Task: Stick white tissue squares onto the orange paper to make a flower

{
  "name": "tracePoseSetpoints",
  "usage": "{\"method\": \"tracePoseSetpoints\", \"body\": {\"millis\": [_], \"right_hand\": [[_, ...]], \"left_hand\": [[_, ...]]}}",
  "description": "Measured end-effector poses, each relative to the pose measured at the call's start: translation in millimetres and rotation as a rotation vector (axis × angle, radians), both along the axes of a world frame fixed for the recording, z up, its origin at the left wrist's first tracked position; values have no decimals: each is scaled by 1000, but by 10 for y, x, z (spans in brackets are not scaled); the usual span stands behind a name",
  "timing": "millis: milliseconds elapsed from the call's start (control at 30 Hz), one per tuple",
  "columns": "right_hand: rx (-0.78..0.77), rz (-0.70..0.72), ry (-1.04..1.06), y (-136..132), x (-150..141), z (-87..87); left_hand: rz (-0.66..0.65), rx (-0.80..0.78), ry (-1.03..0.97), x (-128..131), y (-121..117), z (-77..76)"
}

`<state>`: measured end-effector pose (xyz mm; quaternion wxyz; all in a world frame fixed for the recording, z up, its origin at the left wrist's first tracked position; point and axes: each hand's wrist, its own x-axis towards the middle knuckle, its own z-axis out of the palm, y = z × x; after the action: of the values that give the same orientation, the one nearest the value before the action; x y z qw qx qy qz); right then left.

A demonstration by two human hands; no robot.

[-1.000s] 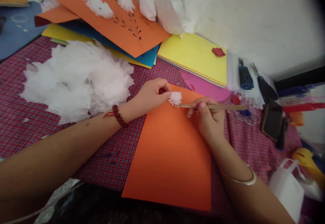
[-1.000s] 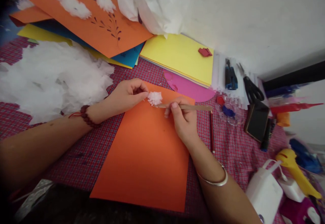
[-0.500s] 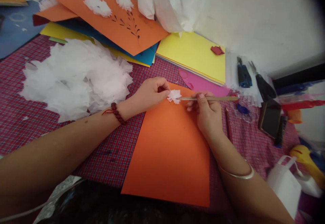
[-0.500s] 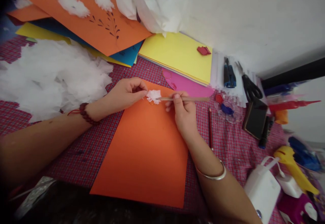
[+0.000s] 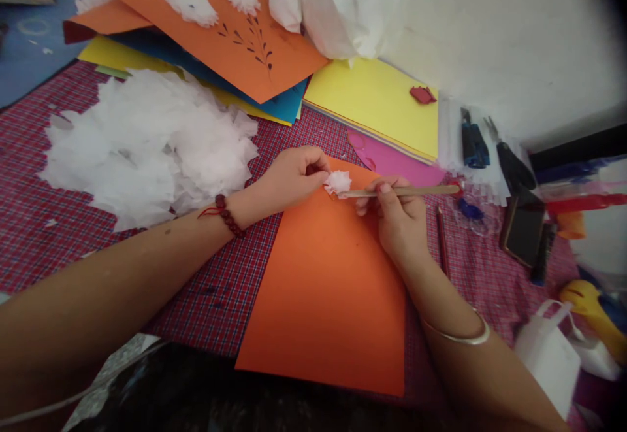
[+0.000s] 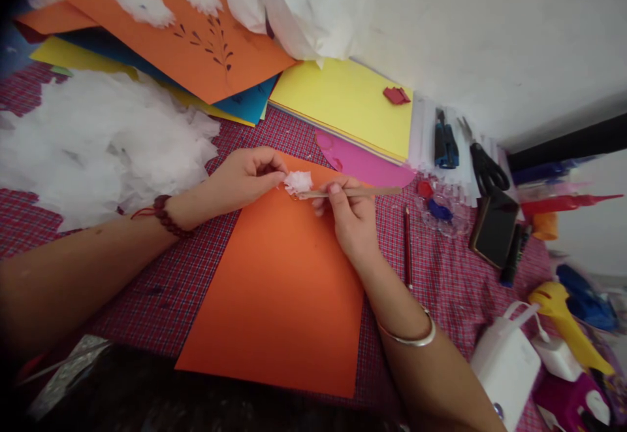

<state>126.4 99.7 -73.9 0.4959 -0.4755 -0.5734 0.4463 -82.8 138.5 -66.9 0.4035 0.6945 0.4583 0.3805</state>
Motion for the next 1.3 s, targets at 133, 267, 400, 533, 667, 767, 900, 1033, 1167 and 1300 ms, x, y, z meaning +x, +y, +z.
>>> {"method": "tracePoseSetpoints", "body": {"millis": [133,267,400,533,667,767,900,1033,1167,1300], "right_hand": [[12,-16,-1,7,-4,-6],[-16,-41,-14,24,7,-18],[-35,-38,-3,38,13,-33],[-25,-45,1,55,6,-40],[-22,-27,39,79,0,-44],[-24,-17,50,90,-2,-38],[-18,-9,33,93,1,-25],[-2,16,23,95,4,-22],[-14,21,46,101,4,-21],[-68,9,50,106,5,-8]], "left_hand": [[-28,66,53,-4,-11,-29],[-119,247,224,-24,-56,-29],[-154,301,324,-25,-99,-23],[-147,306,367,-8,-106,-48],[-148,341,395,20,-96,-62],[-146,347,422,50,-81,-39],[-126,320,432,85,-40,-16],[-93,316,406,77,0,-42],[-109,350,376,42,-14,-60],[-148,420,400,31,-59,-50]]}}
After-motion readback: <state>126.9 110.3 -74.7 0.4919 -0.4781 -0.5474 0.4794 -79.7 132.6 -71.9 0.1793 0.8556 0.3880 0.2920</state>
